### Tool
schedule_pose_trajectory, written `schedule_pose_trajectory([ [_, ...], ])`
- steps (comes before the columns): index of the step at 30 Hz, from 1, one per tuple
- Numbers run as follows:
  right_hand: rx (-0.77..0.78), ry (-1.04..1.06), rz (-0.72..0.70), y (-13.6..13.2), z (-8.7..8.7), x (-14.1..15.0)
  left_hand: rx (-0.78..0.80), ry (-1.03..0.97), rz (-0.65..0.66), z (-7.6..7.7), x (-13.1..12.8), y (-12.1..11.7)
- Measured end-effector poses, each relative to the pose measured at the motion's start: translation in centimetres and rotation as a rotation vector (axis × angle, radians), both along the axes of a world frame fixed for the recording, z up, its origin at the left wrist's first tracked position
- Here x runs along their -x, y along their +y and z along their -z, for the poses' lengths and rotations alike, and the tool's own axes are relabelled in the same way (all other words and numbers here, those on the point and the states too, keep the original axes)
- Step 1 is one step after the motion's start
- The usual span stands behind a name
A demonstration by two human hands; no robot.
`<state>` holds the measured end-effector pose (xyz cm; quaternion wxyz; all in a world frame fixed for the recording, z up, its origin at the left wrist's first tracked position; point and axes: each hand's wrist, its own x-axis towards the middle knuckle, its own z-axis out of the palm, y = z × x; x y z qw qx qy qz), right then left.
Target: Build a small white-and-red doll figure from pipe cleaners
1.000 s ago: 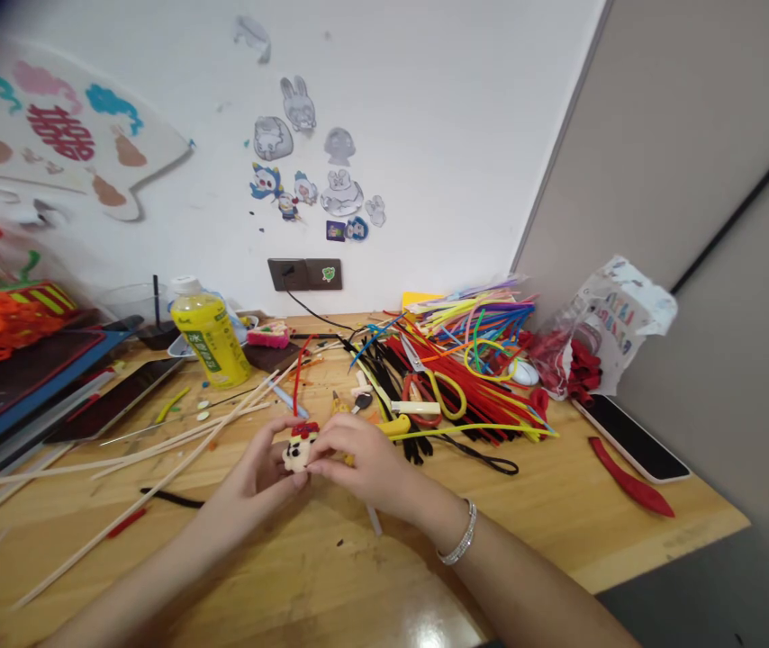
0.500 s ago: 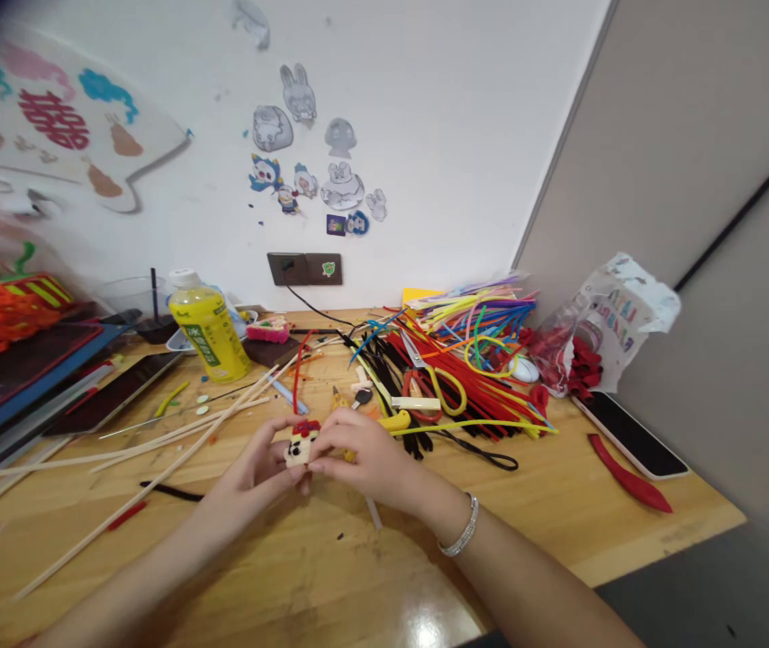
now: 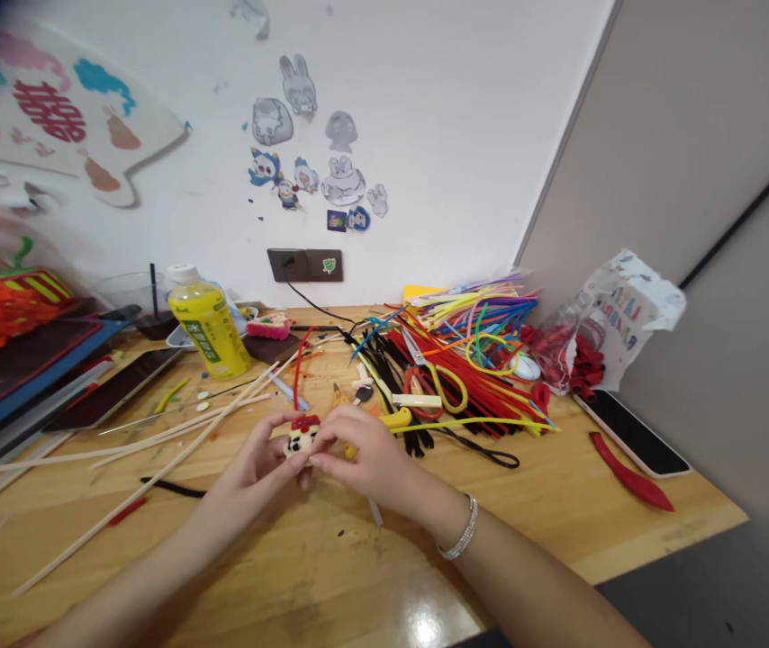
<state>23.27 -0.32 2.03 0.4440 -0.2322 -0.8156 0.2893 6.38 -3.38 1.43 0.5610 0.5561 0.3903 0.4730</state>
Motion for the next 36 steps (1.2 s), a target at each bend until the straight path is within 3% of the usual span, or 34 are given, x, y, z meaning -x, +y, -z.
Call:
schedule_pose_trajectory([
  [12, -0.002, 0.071, 0.019, -0.24, 0.2, 0.31, 0.015, -0.064, -0.006, -0.35, -0.13, -0.09],
  [24, -0.04, 0.023, -0.014, -0.04, 0.32, 0.19, 0.023, -0.086, 0.006, -0.45, -0.15, -0.04],
  [36, -0.077, -0.119, 0.018, -0.07, -0.3, -0.17, 0.03, 0.026, -0.014, -0.4, -0.04, -0.25],
])
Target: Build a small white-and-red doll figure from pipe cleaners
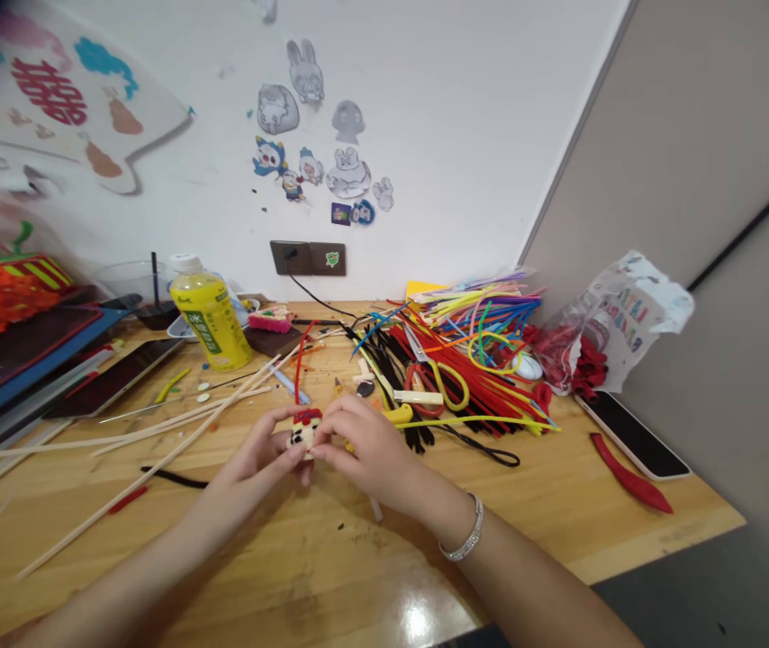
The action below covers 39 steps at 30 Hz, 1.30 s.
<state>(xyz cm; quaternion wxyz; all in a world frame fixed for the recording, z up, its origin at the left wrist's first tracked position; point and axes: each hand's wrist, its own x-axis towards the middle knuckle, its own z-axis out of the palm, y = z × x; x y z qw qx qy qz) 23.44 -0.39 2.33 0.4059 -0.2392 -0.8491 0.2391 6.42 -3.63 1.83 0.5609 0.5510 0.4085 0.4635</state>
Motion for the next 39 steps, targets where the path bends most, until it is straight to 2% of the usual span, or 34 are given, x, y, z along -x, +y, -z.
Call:
schedule_pose_trajectory([
  [7, 0.095, -0.048, 0.004, -0.24, -0.75, -0.08, -0.006, 0.004, 0.023, 0.24, -0.18, -0.07],
  [14, 0.18, 0.046, 0.017, -0.22, -0.75, 0.07, -0.001, 0.018, -0.018, 0.33, -0.29, -0.07],
  [22, 0.155, 0.087, 0.025, -0.14, -0.43, 0.12, 0.013, -0.005, -0.036, 0.1, -0.32, 0.01],
  [27, 0.03, 0.071, 0.02, -0.29, -0.25, 0.06, 0.017, -0.004, -0.034, -0.07, -0.38, -0.19],
  [34, -0.327, -0.084, 0.098, -0.34, -0.42, -0.15, 0.023, -0.021, -0.023, -0.03, -0.34, -0.13],
  [39, -0.494, -0.098, 0.112, -0.41, -0.48, 0.09, 0.04, -0.039, -0.008, 0.06, -0.32, -0.09],
])
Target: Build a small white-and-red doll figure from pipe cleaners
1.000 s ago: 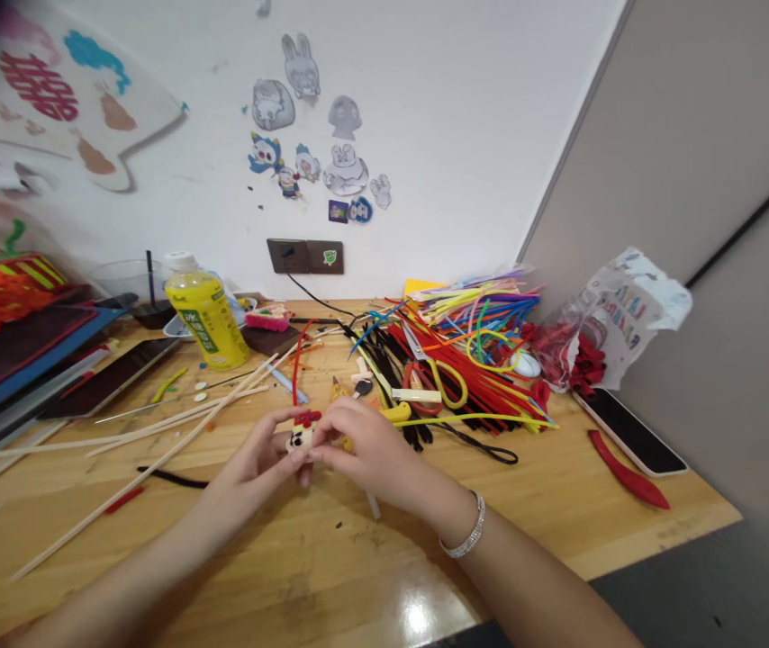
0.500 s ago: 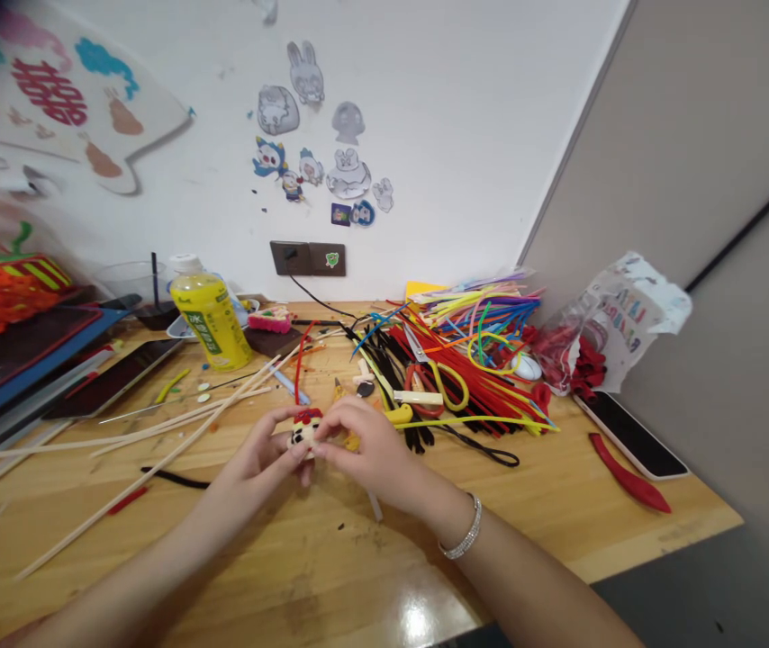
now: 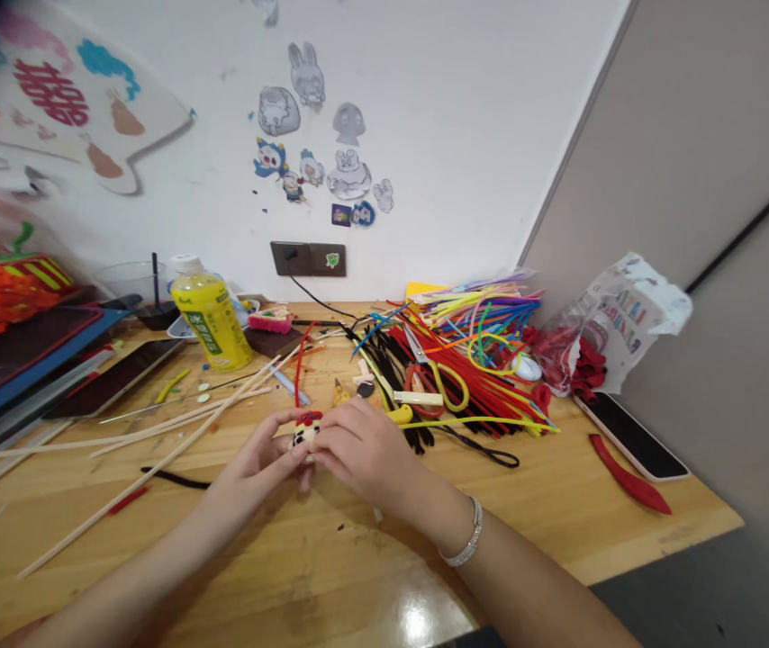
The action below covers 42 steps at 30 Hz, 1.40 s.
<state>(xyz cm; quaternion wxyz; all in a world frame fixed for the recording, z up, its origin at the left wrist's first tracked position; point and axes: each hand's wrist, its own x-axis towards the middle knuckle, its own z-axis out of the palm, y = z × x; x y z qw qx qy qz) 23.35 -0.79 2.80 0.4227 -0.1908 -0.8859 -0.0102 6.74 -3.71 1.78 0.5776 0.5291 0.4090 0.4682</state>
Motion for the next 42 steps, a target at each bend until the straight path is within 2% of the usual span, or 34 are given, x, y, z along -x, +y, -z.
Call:
schedule_pose_trajectory([
  [5, -0.144, -0.037, 0.036, -0.13, 0.2, -0.01, -0.002, -0.017, 0.011, -0.04, -0.03, 0.02],
  [11, -0.202, -0.106, 0.052, -0.37, -0.17, -0.22, 0.014, -0.002, 0.01, -0.18, 0.01, -0.03],
  [16, -0.31, -0.123, 0.046, -0.54, -0.56, -0.22, 0.014, -0.028, 0.015, -0.26, -0.06, 0.0],
  [25, -0.417, -0.17, 0.058, -0.75, -0.46, -0.38, 0.01, 0.012, 0.01, -0.41, -0.1, -0.09],
  [38, -0.275, -0.083, 0.085, -0.2, 0.19, -0.46, -0.038, 0.017, -0.003, 0.02, -0.02, -0.01],
  [42, -0.279, -0.067, 0.082, -0.17, 0.12, -0.31, -0.021, 0.02, -0.007, -0.1, 0.03, -0.03],
])
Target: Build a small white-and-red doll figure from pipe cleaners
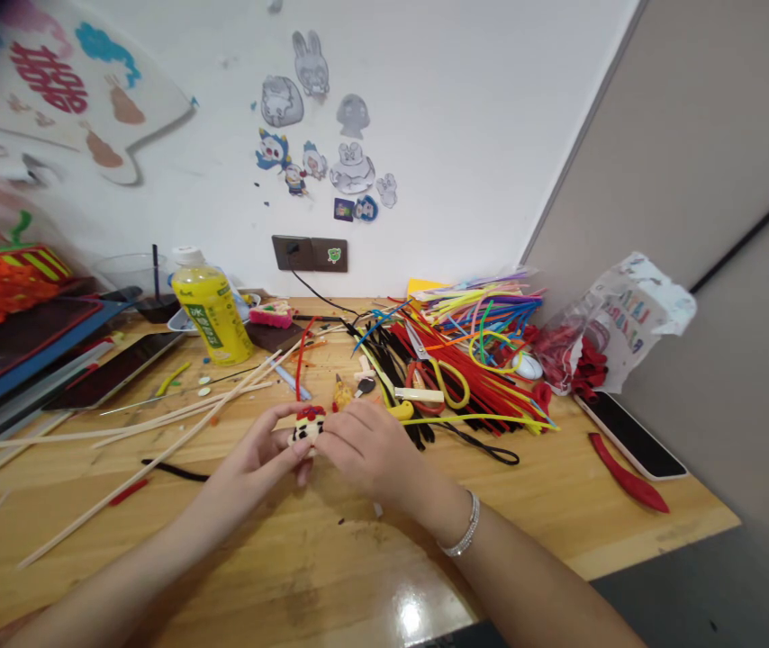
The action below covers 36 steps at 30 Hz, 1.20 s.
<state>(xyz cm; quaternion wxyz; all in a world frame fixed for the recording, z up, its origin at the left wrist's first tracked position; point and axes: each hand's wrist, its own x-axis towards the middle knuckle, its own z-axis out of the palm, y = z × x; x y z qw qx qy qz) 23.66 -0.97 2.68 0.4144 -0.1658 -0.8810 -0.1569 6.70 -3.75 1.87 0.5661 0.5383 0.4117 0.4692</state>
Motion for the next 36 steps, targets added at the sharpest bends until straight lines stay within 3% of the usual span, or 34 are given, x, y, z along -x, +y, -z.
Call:
schedule_pose_trajectory([
  [7, 0.026, -0.043, 0.002, -0.08, -0.13, -0.06, 0.009, -0.016, -0.002, -0.09, -0.03, 0.02],
  [13, -0.092, -0.077, 0.005, -0.32, -0.54, -0.35, 0.018, -0.018, 0.013, -0.32, -0.13, -0.07],
  [36, -0.069, -0.141, -0.093, -0.31, -0.43, -0.46, -0.005, 0.016, 0.049, -0.1, -0.14, -0.1],
])
